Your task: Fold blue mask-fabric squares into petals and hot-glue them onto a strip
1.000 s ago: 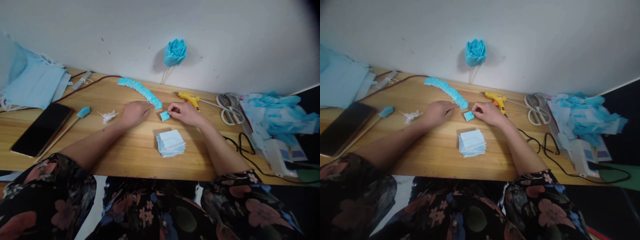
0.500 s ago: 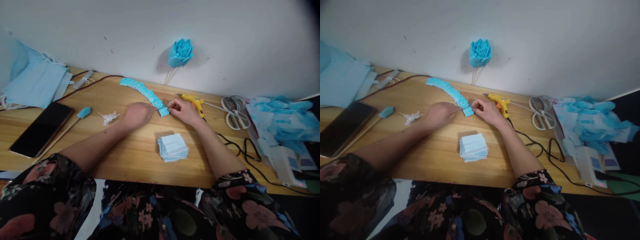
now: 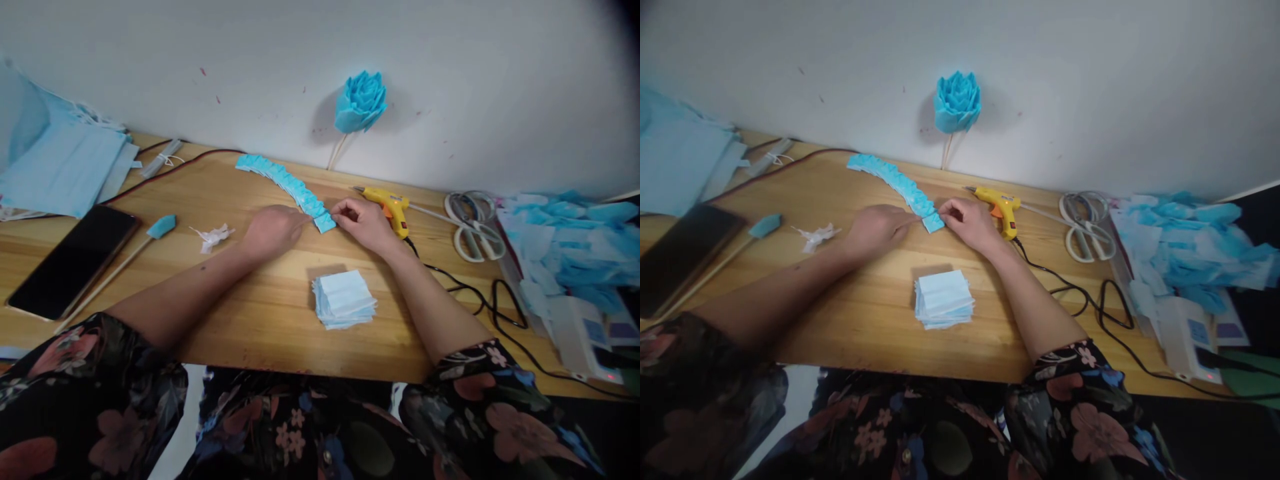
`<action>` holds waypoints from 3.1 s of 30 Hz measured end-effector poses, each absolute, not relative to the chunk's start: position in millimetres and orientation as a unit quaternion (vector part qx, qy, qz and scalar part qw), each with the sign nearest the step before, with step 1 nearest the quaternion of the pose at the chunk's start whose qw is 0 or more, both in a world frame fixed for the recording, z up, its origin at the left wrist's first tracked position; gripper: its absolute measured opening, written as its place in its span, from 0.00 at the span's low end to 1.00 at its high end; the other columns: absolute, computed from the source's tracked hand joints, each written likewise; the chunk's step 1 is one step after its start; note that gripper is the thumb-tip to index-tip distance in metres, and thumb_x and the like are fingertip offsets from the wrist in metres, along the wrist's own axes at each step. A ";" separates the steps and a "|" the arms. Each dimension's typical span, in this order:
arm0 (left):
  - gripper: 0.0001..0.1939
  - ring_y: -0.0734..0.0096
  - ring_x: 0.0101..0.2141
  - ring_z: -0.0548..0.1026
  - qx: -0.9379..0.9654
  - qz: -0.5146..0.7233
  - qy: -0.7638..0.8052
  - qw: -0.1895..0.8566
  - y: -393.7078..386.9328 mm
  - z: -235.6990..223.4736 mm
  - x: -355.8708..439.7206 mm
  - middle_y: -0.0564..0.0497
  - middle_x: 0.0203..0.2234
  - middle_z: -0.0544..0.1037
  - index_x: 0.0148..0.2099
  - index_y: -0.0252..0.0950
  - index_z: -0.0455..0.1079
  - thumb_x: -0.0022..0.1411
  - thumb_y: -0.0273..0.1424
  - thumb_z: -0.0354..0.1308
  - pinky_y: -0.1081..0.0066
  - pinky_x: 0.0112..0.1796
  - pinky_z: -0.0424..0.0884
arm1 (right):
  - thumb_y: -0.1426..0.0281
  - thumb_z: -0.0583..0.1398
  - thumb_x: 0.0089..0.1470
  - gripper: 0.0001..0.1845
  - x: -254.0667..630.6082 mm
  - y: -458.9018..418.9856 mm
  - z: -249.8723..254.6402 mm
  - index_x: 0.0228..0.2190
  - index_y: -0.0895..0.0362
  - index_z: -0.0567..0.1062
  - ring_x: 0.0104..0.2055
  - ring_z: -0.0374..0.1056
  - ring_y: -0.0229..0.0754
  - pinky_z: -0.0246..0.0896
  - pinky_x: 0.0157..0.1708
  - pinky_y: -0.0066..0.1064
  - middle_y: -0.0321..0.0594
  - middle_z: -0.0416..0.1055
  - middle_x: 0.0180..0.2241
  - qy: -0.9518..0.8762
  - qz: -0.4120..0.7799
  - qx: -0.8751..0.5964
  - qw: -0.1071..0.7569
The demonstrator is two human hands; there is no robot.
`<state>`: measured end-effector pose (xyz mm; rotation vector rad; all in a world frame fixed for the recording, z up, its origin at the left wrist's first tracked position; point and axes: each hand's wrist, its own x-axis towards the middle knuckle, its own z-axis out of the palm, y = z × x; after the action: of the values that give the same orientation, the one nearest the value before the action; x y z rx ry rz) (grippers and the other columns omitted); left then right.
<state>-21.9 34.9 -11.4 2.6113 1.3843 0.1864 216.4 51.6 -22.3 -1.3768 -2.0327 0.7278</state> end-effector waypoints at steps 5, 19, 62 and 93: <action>0.23 0.56 0.45 0.81 0.883 0.066 0.457 0.079 34.8 -11.1 -22.2 0.44 0.46 0.84 0.59 0.40 0.78 0.72 0.27 0.45 0.63 0.41 0.71 | 0.69 0.63 0.55 0.04 215.8 53.3 -29.5 0.32 0.54 0.79 0.33 0.71 0.42 0.61 0.35 0.34 0.38 0.81 0.34 -0.756 0.263 -0.516 0.305; 0.23 0.56 0.48 0.81 0.863 0.070 0.492 0.087 34.8 -13.5 -21.3 0.43 0.48 0.84 0.63 0.40 0.74 0.72 0.25 0.48 0.63 0.45 0.73 | 0.70 0.63 0.54 0.04 212.9 53.2 -30.2 0.31 0.55 0.80 0.29 0.68 0.40 0.58 0.31 0.33 0.37 0.80 0.30 -0.752 0.242 -0.535 0.300; 0.23 0.55 0.44 0.80 0.894 0.051 0.443 0.051 33.3 -9.8 -23.1 0.44 0.45 0.84 0.60 0.42 0.76 0.73 0.27 0.44 0.63 0.38 0.68 | 0.44 0.45 0.68 0.36 211.0 51.4 -33.2 0.35 0.52 0.85 0.63 0.67 0.55 0.62 0.63 0.54 0.44 0.77 0.57 -0.817 0.099 -0.478 0.305; 0.23 0.58 0.44 0.80 0.881 0.055 0.466 0.061 30.4 -7.1 -16.7 0.44 0.47 0.84 0.60 0.42 0.75 0.73 0.26 0.45 0.65 0.38 0.67 | 0.42 0.41 0.67 0.40 205.2 45.7 -29.8 0.57 0.52 0.77 0.53 0.72 0.54 0.64 0.55 0.49 0.47 0.81 0.51 -0.838 0.120 -0.456 0.273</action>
<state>-16.7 30.4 -7.1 2.6663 1.4088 0.1666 205.2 45.7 -29.8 -1.2286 -2.2564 0.3239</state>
